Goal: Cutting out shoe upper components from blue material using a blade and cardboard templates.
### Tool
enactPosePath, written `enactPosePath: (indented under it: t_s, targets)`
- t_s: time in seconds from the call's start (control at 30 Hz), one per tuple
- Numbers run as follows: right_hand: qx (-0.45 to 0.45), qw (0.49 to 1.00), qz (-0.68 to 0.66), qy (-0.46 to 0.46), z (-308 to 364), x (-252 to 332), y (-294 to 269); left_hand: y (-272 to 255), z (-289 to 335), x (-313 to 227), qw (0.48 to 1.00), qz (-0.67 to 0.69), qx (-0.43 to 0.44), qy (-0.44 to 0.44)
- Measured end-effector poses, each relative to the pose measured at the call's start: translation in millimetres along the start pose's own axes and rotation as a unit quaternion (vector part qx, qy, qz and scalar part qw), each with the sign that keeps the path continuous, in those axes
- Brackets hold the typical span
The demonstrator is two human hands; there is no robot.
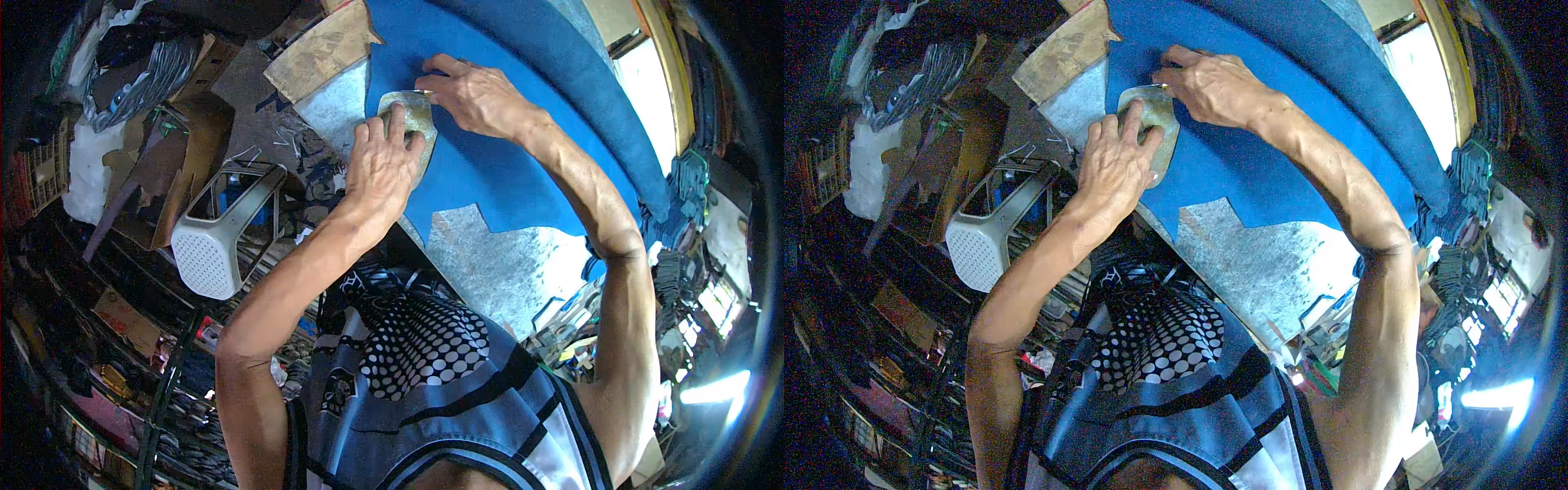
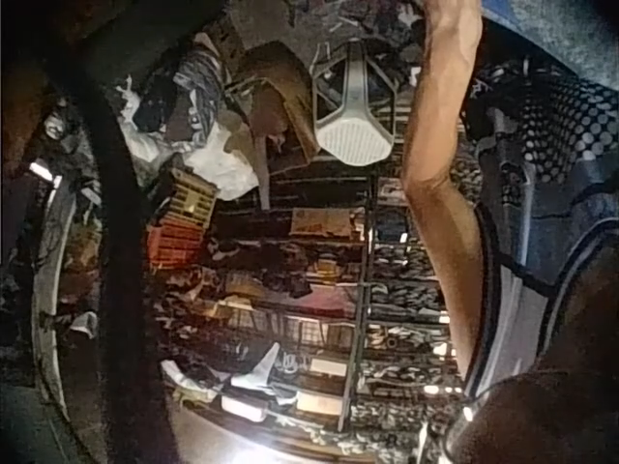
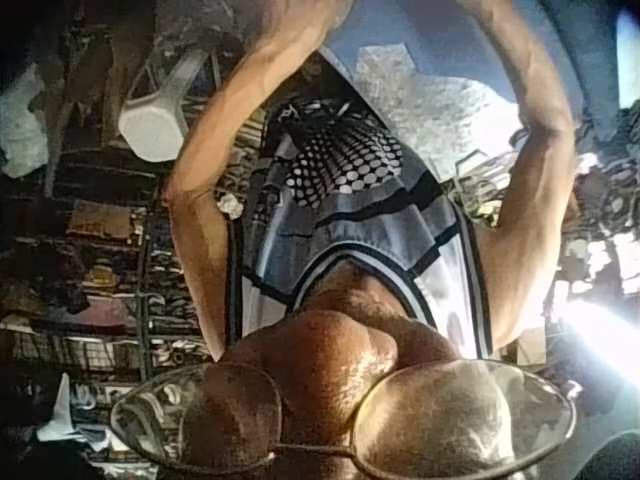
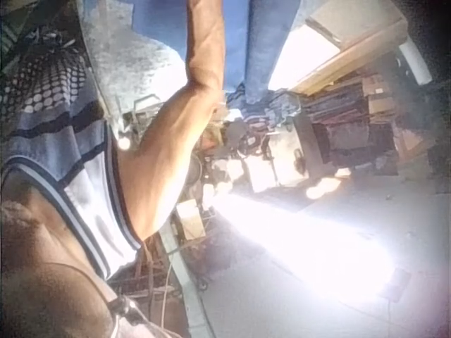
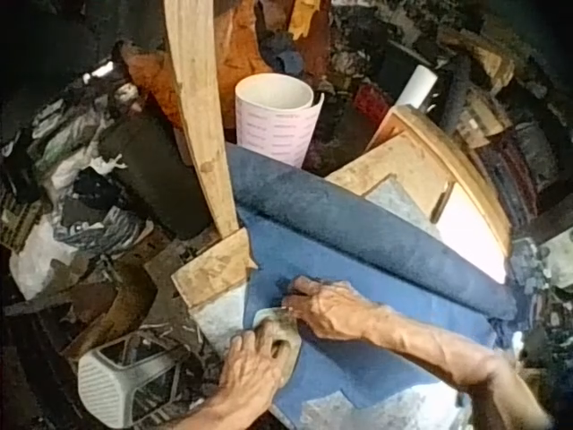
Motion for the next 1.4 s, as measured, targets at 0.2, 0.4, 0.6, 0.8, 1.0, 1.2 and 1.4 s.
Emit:
enactPosePath:
  t_s: [0.2,0.4,0.6,0.8,1.0,1.2,1.4]
  targets:
    - [-0.028,0.999,-0.005,0.043,10,1,12,-1,2,2,1.0,0.004,0.004,0.002]
    - [-0.049,0.998,-0.002,0.037,25,-5,11,-1,0,-1,1.0,0.0,0.008,0.008]
    - [-0.053,0.997,-0.03,0.05,29,-4,14,0,1,1,1.0,0.002,0.007,0.001]
    - [-0.041,0.993,-0.086,0.066,31,-2,18,-1,2,4,1.0,0.022,0.002,0.0]
    - [-0.05,0.991,-0.105,0.067,31,-2,19,-4,0,5,1.0,0.022,0.012,-0.002]
    - [-0.065,0.988,-0.124,0.059,36,-2,18,-9,2,5,1.0,0.02,-0.001,0.003]
    - [-0.069,0.982,-0.154,0.087,40,7,26,-2,1,5,1.0,0.016,-0.003,0.016]
Point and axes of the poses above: each hand's wrist, its own z-axis away from the middle knuckle, its own y-axis out of the palm, x = y × z, the point moved 2 cm from there along -z, towards the middle knuckle, and after that the axes turned 1 degree about x, right-handed, at the moved point
